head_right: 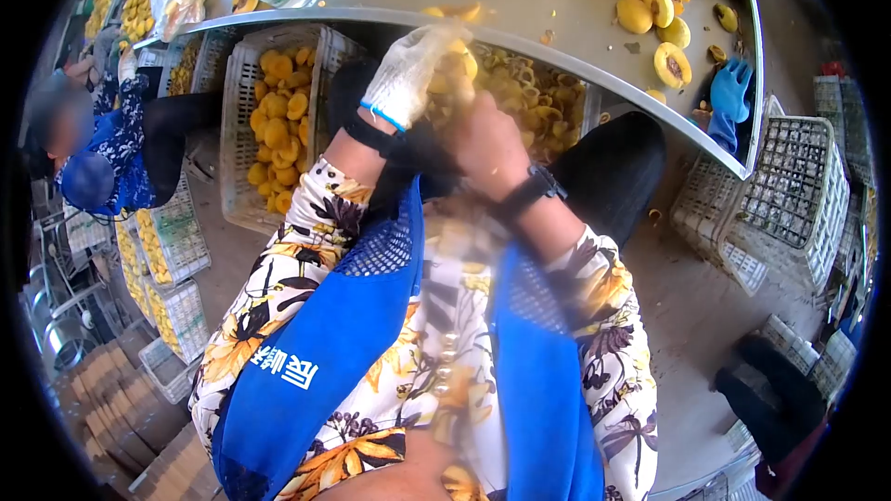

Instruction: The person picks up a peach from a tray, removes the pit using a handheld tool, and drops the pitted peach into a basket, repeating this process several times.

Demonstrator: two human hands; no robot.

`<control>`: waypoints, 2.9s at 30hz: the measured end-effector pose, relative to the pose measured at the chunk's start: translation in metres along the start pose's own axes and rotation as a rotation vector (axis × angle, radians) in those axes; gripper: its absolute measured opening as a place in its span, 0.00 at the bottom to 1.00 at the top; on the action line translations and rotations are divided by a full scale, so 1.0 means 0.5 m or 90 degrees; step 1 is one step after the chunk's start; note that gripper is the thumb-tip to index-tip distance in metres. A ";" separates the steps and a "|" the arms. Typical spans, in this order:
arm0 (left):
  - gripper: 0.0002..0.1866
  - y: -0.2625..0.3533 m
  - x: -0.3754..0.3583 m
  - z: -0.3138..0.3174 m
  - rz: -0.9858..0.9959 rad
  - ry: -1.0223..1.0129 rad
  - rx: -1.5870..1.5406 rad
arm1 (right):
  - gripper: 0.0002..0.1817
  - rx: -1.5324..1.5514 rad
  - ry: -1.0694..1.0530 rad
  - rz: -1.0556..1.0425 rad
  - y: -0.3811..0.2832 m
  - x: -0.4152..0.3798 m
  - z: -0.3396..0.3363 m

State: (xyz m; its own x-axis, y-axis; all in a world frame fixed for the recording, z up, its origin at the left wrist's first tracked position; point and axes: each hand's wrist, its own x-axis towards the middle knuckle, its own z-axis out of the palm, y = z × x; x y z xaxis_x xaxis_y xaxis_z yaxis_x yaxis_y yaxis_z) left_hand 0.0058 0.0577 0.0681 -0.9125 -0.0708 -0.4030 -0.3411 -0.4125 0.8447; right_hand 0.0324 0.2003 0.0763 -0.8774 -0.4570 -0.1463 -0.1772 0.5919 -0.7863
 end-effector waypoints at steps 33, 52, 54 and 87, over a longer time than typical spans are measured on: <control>0.18 -0.051 0.026 0.003 0.098 -0.050 -0.078 | 0.06 0.513 -0.197 0.249 -0.007 -0.002 0.019; 0.23 -0.023 -0.043 0.021 0.161 0.105 0.063 | 0.14 0.092 0.239 0.014 0.014 0.080 0.024; 0.24 -0.037 -0.038 0.010 0.139 0.040 -0.017 | 0.13 -0.013 0.222 0.037 0.016 0.095 0.034; 0.16 -0.019 0.041 0.021 0.312 0.002 0.297 | 0.32 -0.046 0.174 0.082 0.226 0.160 -0.339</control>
State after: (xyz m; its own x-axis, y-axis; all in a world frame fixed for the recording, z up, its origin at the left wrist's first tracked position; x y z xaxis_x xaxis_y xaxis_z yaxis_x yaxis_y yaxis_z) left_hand -0.0121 0.0699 0.0556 -0.9860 -0.1535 0.0651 0.0496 0.1027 0.9935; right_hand -0.1336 0.3432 0.0776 -0.9804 -0.1851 -0.0668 -0.0796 0.6834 -0.7257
